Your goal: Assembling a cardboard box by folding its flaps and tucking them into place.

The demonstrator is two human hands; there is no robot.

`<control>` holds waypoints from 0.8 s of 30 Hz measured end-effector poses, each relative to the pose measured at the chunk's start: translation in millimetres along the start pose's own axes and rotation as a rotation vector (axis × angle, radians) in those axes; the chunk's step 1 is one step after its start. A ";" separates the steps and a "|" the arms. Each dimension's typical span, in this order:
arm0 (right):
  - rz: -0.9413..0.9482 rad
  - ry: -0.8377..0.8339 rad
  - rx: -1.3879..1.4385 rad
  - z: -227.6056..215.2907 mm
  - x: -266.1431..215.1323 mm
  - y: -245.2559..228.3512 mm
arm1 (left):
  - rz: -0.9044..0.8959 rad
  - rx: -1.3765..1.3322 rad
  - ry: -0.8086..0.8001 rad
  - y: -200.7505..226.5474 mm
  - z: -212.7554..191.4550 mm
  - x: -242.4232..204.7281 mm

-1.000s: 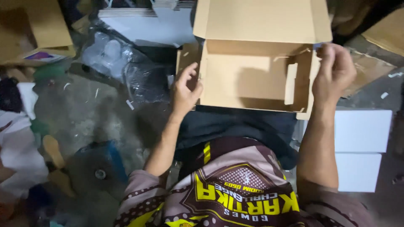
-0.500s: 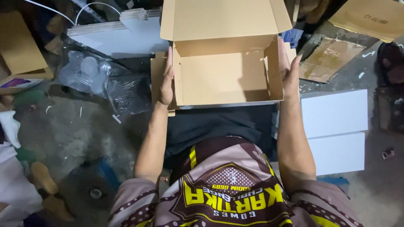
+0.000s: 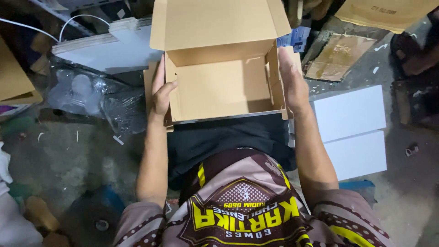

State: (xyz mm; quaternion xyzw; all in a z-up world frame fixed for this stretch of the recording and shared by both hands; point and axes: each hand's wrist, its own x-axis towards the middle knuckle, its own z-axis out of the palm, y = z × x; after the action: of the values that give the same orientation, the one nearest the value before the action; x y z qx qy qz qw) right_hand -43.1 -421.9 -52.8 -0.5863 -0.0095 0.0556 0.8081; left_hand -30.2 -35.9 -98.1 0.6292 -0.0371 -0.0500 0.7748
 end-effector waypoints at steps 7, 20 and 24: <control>0.075 0.443 -0.679 -84.3 -21.6 11.9 | 0.055 0.065 -0.020 -5.4 -7.0 -10.5; 0.147 -0.011 -0.821 -28.9 37.5 -54.2 | 0.009 0.265 -0.029 29.8 5.8 -12.0; 0.083 -0.166 -0.671 -34.9 69.8 -16.9 | 0.011 0.331 0.032 51.2 19.6 -19.7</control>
State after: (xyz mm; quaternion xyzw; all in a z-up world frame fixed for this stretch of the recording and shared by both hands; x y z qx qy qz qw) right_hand 30.5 -453.1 -51.2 -0.8126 -0.0691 0.1297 0.5640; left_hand -50.6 -42.1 -43.9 0.7486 -0.0357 -0.0289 0.6614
